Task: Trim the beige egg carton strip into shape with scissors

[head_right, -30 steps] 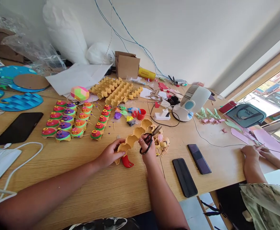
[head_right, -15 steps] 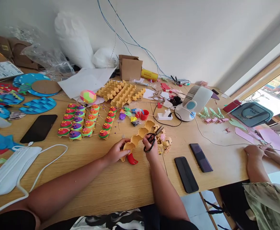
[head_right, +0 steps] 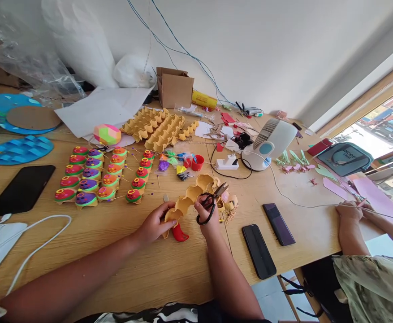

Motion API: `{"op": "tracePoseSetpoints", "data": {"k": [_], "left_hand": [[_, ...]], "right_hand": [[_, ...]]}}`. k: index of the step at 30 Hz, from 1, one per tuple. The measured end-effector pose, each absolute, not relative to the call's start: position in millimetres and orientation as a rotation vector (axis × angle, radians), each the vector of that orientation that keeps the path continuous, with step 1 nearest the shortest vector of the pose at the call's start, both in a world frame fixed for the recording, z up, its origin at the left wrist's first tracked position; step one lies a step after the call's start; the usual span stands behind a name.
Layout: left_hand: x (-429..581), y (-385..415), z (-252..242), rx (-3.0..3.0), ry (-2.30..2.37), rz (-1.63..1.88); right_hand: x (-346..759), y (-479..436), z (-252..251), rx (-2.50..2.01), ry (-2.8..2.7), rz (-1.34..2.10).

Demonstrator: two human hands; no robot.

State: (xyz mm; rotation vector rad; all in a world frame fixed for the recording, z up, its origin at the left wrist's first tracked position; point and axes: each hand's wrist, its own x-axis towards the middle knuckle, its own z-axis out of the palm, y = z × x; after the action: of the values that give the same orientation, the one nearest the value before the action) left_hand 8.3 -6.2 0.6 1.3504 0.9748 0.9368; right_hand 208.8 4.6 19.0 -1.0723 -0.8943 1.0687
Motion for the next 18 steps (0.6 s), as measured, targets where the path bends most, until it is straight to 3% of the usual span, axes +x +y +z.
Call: {"op": "tracePoseSetpoints", "data": {"k": [18], "left_hand": [[4.2,-13.0,5.1,1.434,0.910,0.975]], "right_hand": [[204.8,1.4,25.4,-1.079,-0.863,0.978]]}}
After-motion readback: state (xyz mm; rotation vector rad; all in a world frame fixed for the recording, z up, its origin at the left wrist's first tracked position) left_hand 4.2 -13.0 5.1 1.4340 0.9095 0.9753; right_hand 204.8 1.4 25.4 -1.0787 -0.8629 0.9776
